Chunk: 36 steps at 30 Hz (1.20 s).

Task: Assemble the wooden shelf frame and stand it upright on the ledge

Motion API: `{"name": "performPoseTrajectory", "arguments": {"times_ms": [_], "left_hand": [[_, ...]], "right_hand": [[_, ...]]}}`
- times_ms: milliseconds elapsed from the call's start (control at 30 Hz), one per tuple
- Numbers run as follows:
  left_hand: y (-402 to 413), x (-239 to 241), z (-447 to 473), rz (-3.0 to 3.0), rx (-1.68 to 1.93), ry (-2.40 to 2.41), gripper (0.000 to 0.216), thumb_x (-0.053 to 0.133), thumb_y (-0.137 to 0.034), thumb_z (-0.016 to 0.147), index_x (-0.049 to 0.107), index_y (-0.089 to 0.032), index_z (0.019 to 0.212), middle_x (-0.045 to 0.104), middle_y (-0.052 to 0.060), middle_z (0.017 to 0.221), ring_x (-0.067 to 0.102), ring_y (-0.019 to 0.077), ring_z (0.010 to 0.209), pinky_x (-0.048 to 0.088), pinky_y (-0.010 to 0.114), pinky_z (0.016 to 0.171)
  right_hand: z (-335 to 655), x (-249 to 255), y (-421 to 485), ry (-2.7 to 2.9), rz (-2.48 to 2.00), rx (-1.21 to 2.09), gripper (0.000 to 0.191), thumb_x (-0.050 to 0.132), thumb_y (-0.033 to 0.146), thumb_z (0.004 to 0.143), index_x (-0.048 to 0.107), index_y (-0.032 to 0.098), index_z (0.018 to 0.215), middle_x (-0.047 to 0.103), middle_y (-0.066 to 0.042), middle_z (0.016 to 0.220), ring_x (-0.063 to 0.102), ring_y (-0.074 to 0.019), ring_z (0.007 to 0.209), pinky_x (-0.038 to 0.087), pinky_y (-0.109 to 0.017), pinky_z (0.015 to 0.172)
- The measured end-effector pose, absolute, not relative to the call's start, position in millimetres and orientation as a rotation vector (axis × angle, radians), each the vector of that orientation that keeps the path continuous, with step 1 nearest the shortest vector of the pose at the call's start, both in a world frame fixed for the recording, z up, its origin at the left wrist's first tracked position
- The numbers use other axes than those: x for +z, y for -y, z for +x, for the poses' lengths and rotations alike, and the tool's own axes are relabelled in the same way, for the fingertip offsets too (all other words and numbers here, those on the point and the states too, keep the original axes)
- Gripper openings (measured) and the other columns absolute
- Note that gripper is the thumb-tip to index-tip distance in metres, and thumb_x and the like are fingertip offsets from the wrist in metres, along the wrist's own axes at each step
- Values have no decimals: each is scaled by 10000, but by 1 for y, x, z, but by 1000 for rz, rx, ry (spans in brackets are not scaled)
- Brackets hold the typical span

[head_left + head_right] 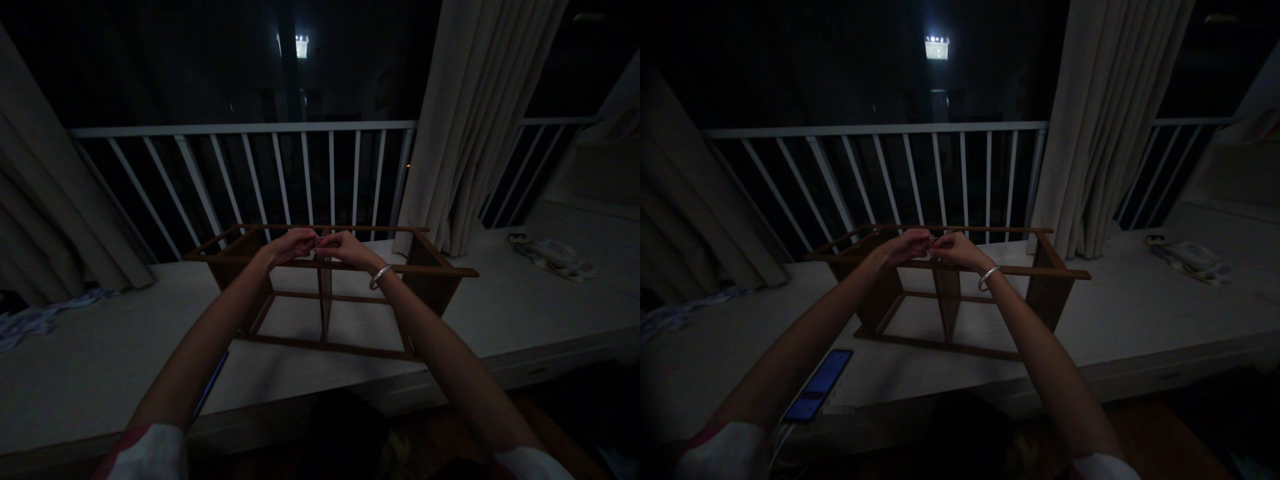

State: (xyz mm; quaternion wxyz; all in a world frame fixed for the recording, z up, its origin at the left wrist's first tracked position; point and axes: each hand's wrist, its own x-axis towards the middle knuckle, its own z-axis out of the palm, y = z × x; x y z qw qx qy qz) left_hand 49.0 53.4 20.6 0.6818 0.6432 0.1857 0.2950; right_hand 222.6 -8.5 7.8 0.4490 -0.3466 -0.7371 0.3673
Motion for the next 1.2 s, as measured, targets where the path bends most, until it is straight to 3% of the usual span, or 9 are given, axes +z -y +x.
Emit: {"name": "performPoseTrajectory", "arguments": {"times_ms": [567, 933, 1200], "left_hand": [[-51, 22, 46, 1496, 606, -369, 167, 628, -208, 685, 573, -74, 768, 415, -22, 559, 348, 10, 448, 225, 121, 374], [-49, 22, 47, 1519, 600, -404, 191, 641, -242, 667, 538, -90, 719, 398, -34, 542, 334, 4, 421, 219, 115, 366], [-50, 22, 48, 1514, 628, -388, 215, 626, -235, 671, 562, -100, 826, 417, -31, 554, 340, 12, 425, 220, 116, 364]], "right_hand": [[221, 10, 11, 1816, -838, 933, 287, 657, 320, 610, 634, 96, 789, 631, -34, 782, 560, -114, 731, 422, -247, 718], [221, 11, 12, 1843, -892, 879, 287, 675, 353, 580, 623, 96, 697, 617, -29, 702, 543, -105, 661, 417, -235, 636], [223, 12, 15, 1887, -917, 844, 310, 647, 384, 610, 633, 90, 707, 603, -33, 673, 513, -99, 624, 394, -223, 582]]}}
